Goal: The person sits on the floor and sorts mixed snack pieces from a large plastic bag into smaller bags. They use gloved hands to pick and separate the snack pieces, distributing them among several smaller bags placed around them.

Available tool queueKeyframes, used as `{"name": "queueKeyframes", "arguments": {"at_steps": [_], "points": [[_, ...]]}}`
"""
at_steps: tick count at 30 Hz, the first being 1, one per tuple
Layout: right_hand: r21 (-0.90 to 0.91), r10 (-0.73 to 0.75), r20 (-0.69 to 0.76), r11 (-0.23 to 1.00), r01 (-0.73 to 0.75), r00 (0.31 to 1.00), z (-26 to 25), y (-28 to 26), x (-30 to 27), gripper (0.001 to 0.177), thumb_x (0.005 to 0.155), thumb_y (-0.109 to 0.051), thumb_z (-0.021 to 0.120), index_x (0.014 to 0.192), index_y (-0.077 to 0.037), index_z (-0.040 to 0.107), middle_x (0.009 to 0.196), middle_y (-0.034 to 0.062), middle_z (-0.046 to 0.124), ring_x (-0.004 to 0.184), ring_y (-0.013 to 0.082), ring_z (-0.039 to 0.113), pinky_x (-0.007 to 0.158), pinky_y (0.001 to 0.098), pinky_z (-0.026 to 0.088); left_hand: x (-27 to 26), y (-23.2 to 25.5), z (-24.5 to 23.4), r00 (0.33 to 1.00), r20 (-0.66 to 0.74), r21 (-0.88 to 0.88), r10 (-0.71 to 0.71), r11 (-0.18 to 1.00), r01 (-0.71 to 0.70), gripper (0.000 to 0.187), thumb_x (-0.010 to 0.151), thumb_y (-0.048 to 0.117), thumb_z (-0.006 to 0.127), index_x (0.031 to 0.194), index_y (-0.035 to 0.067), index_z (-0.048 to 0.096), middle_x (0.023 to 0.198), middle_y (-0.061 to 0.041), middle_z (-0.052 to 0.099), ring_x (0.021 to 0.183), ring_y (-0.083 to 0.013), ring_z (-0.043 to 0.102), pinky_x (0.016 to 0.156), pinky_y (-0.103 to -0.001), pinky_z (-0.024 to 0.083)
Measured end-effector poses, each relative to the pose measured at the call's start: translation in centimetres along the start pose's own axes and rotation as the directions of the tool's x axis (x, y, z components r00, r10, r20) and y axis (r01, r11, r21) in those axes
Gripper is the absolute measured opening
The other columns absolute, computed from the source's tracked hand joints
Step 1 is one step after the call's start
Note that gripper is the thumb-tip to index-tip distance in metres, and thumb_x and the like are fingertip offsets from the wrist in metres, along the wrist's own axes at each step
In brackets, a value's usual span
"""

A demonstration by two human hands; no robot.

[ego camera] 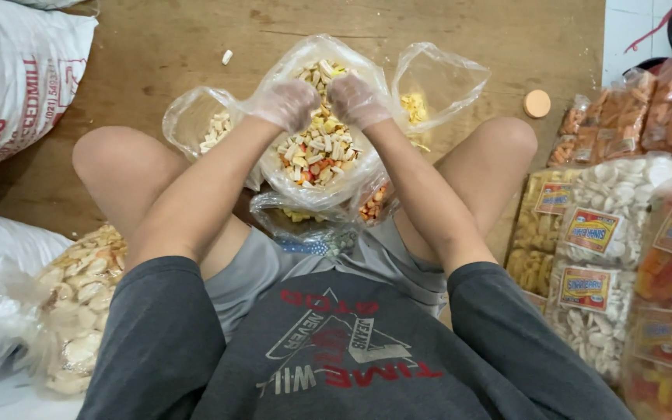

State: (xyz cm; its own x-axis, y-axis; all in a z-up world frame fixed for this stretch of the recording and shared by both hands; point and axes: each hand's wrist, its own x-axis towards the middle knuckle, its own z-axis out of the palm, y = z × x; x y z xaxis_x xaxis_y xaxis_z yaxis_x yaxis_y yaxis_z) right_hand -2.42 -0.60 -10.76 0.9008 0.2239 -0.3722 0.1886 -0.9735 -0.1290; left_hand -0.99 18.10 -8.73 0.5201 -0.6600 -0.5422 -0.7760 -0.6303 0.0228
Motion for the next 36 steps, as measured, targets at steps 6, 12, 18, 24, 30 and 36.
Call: {"name": "queueKeyframes", "arguments": {"at_steps": [6, 12, 18, 24, 30, 36], "points": [[-0.032, -0.065, -0.134, 0.998, 0.061, 0.989, 9.3, 2.4, 3.1, 0.026, 0.087, -0.017, 0.051, 0.092, -0.024, 0.076, 0.092, 0.0067, 0.073, 0.094, 0.0286, 0.074, 0.085, 0.0404, 0.06, 6.0, 0.1, 12.2, 0.89, -0.441, -0.049, -0.117, 0.993, 0.106, 0.028, 0.089, 0.013, 0.05, 0.071, 0.024, 0.069, 0.068, 0.003, 0.073, 0.076, -0.0193, 0.077, 0.057, -0.034, 0.056], [-0.18, -0.175, -0.066, 0.97, 0.161, 0.982, 7.9, 0.3, 0.0, 0.026, 0.087, -0.006, 0.05, 0.1, -0.008, 0.071, 0.099, 0.0134, 0.074, 0.099, 0.0319, 0.074, 0.085, 0.0451, 0.061, -1.4, -0.3, 7.8, 0.667, -0.483, 0.833, 0.567, 0.061, 0.551, 0.042, 0.088, 0.022, 0.052, 0.053, 0.037, 0.034, 0.042, 0.025, 0.035, 0.034, 0.0048, 0.042, 0.037, -0.007, 0.023], [-0.147, -0.149, 0.014, 0.978, 0.149, 0.989, 4.1, -2.0, -2.0, 0.03, 0.09, -0.001, 0.048, 0.109, -0.005, 0.071, 0.108, 0.0144, 0.075, 0.105, 0.0349, 0.073, 0.087, 0.0482, 0.061, 0.4, 1.7, 4.8, 0.635, -0.545, 0.83, 0.548, 0.242, 0.503, 0.037, 0.087, 0.022, 0.05, 0.055, 0.035, 0.036, 0.044, 0.023, 0.036, 0.037, 0.0023, 0.045, 0.038, -0.01, 0.026], [-0.143, -0.22, -0.057, 0.967, 0.21, 0.974, 4.4, -0.3, -1.6, 0.024, 0.087, -0.011, 0.054, 0.096, -0.004, 0.074, 0.095, 0.0155, 0.076, 0.098, 0.0347, 0.075, 0.085, 0.0471, 0.061, 0.9, 2.0, 2.9, 0.604, -0.596, 0.802, 0.529, 0.416, 0.428, 0.033, 0.086, 0.022, 0.049, 0.058, 0.034, 0.038, 0.046, 0.021, 0.038, 0.04, -0.0001, 0.047, 0.039, -0.012, 0.029], [-0.037, -0.193, -0.051, 0.981, 0.192, 0.98, 3.9, -1.3, -1.9, 0.025, 0.088, -0.016, 0.055, 0.093, -0.002, 0.075, 0.092, 0.0175, 0.076, 0.096, 0.0357, 0.075, 0.084, 0.0484, 0.061, -0.4, 2.1, 1.5, 0.597, -0.645, 0.741, 0.477, 0.581, 0.337, 0.028, 0.085, 0.022, 0.048, 0.06, 0.032, 0.041, 0.048, 0.019, 0.04, 0.042, -0.0027, 0.05, 0.04, -0.015, 0.031], [-0.103, -0.198, -0.111, 0.977, 0.187, 0.974, 5.4, -0.3, -2.1, 0.02, 0.086, -0.02, 0.056, 0.094, -0.01, 0.07, 0.08, 0.0121, 0.074, 0.086, 0.0313, 0.077, 0.074, 0.0461, 0.063, -0.6, 2.1, 0.9, 0.591, -0.685, 0.652, 0.426, 0.721, 0.235, 0.024, 0.085, 0.022, 0.046, 0.063, 0.031, 0.043, 0.05, 0.017, 0.041, 0.045, -0.0052, 0.053, 0.041, -0.017, 0.034]]}}
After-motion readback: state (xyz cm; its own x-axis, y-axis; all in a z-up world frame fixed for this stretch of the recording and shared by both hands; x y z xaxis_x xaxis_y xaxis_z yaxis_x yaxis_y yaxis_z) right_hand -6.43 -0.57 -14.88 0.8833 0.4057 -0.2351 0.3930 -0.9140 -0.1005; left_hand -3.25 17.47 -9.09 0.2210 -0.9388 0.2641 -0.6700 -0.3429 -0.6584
